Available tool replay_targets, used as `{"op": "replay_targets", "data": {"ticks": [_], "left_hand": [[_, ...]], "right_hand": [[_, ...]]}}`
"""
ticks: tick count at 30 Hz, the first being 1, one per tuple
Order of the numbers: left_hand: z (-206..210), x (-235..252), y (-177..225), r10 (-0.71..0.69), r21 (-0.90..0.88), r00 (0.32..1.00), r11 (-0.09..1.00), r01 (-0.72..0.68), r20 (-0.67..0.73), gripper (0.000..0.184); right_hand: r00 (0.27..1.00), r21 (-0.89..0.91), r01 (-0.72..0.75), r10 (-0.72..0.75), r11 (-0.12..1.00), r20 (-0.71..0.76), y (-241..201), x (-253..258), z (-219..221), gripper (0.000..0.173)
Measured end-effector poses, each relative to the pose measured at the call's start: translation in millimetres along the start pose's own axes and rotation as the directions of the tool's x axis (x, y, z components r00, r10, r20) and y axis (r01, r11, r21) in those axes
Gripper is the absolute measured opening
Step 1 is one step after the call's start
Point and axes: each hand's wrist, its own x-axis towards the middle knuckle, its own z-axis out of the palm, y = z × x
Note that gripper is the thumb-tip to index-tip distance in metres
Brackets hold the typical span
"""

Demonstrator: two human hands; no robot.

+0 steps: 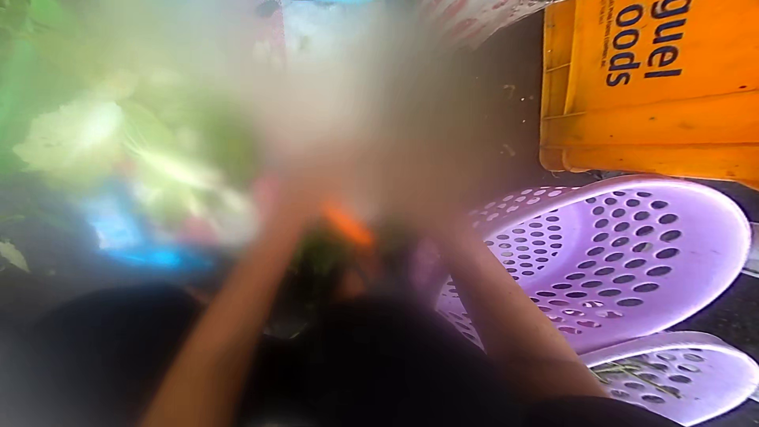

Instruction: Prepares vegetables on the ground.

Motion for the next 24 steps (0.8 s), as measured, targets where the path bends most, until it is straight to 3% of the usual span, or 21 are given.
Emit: {"op": "replay_targets", "data": {"ticks": [5,7,9,11,12,14,15,16,17,19,20,21,22,24], "left_hand": [[16,-5,1,0.022,0.109,0.999,0.994,-0.027,0.047,0.017],[13,-5,7,-0.009,0.019,1.0,1.0,0.008,0.023,0.019],[4,0,20,-0.08,-0.155,0.994,0.986,0.068,-0.068,0.018],[-4,3,37,-0.187,-0.31,0.969,0.942,0.13,-0.161,0.017],[-8,6,45,-0.263,-0.36,0.948,0.914,0.185,-0.18,0.018],[-15,9,55,-0.42,-0.458,0.888,0.837,0.3,-0.186,0.019],[-19,8,56,-0.503,-0.549,0.849,0.761,0.346,-0.162,0.02],[-22,6,54,-0.587,-0.668,0.801,0.644,0.373,-0.118,0.021],[-23,3,48,-0.658,-0.785,0.75,0.5,0.367,-0.068,0.022],[-26,0,31,-0.756,-0.927,0.654,0.233,0.294,0.017,0.022],[-31,0,22,-0.784,-0.956,0.62,0.161,0.247,0.028,0.023],[-38,1,17,-0.801,-0.971,0.598,0.122,0.205,0.026,0.023],[-46,5,15,-0.815,-0.982,0.579,0.092,0.163,0.02,0.023],[-54,12,18,-0.822,-0.987,0.57,0.085,0.139,0.01,0.024]], "right_hand": [[0.994,-0.049,0.023,-0.017,0.999,0.112,1,-6,2,0.025],[0.994,0.111,-0.068,0.057,0.991,0.098,-6,-4,-14,0.023],[0.963,0.395,-0.268,0.251,0.879,0.095,-21,-2,-31,0.023],[0.876,0.692,-0.402,0.471,0.599,0.101,-24,-2,-12,0.024],[0.818,0.839,-0.403,0.555,0.365,0.152,-24,1,4,0.026],[0.71,0.93,-0.354,0.618,-0.101,0.337,-35,8,19,0.029],[0.681,0.912,-0.341,0.609,-0.227,0.406,-45,8,16,0.029],[0.663,0.897,-0.376,0.609,-0.231,0.435,-55,6,8,0.028],[0.654,0.885,-0.453,0.633,-0.11,0.414,-60,0,2,0.027],[0.678,0.667,-0.65,0.675,0.365,0.292,-55,-19,-10,0.028],[0.708,0.466,-0.679,0.675,0.567,0.209,-48,-29,-9,0.029],[0.741,0.31,-0.661,0.658,0.683,0.13,-39,-35,-4,0.035],[0.767,0.226,-0.635,0.639,0.739,0.066,-33,-38,-1,0.04],[0.819,0.236,-0.559,0.574,0.795,0.003,-35,-30,-9,0.043]]}}
